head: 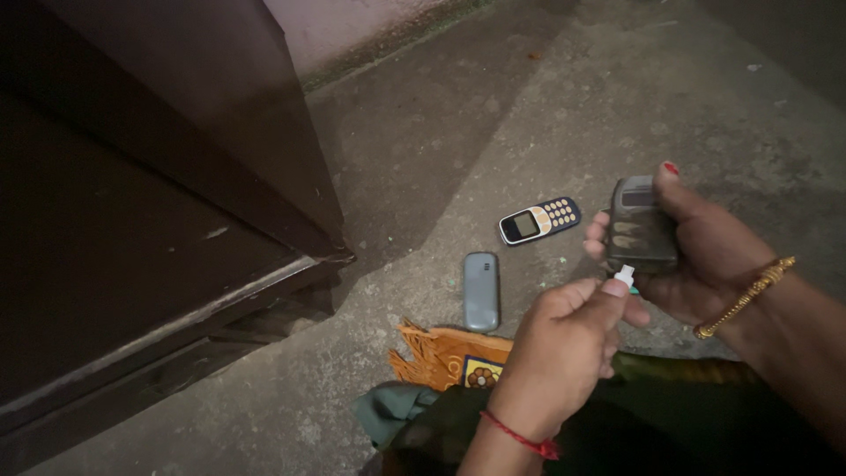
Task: The person removes the back cover and battery from a feature phone, then inserts a new battery and replaces the cover. The task is repeated with a second phone.
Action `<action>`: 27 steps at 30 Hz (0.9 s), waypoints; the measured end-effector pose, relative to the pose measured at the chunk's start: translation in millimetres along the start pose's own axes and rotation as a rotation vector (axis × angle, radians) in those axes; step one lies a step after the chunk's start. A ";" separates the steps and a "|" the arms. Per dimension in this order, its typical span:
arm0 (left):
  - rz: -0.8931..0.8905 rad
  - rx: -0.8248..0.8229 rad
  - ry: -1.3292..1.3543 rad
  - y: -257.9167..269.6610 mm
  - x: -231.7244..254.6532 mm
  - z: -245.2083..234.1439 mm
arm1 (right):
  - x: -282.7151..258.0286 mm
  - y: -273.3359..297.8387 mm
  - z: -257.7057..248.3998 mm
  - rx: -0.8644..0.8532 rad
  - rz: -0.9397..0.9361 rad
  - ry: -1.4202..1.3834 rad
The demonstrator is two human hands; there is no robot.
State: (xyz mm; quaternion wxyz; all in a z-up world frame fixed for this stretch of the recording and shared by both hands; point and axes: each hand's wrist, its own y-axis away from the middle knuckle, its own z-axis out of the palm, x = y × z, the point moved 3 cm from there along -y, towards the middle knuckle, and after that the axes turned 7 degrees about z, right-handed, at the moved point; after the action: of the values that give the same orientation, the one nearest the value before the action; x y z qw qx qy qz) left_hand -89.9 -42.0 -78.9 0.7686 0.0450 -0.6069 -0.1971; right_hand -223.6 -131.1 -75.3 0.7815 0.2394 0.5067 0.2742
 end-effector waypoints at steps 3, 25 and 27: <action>-0.061 -0.005 -0.008 -0.4 -2.4 -2.6 | 1.1 3.5 1.7 0.102 0.008 0.013; 0.363 0.318 0.119 -27.4 -2.9 -64.3 | 28.8 -43.6 -6.0 0.179 0.121 0.130; 0.436 0.371 0.175 -28.9 4.7 -69.9 | 33.3 -43.8 -5.5 0.261 0.167 0.135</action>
State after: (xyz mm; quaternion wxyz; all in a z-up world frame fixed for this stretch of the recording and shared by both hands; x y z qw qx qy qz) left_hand -29.7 -82.1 -101.6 0.8208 0.0699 -0.5595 0.0914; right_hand -209.3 -140.4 -127.9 0.6823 0.3615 0.5676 0.2855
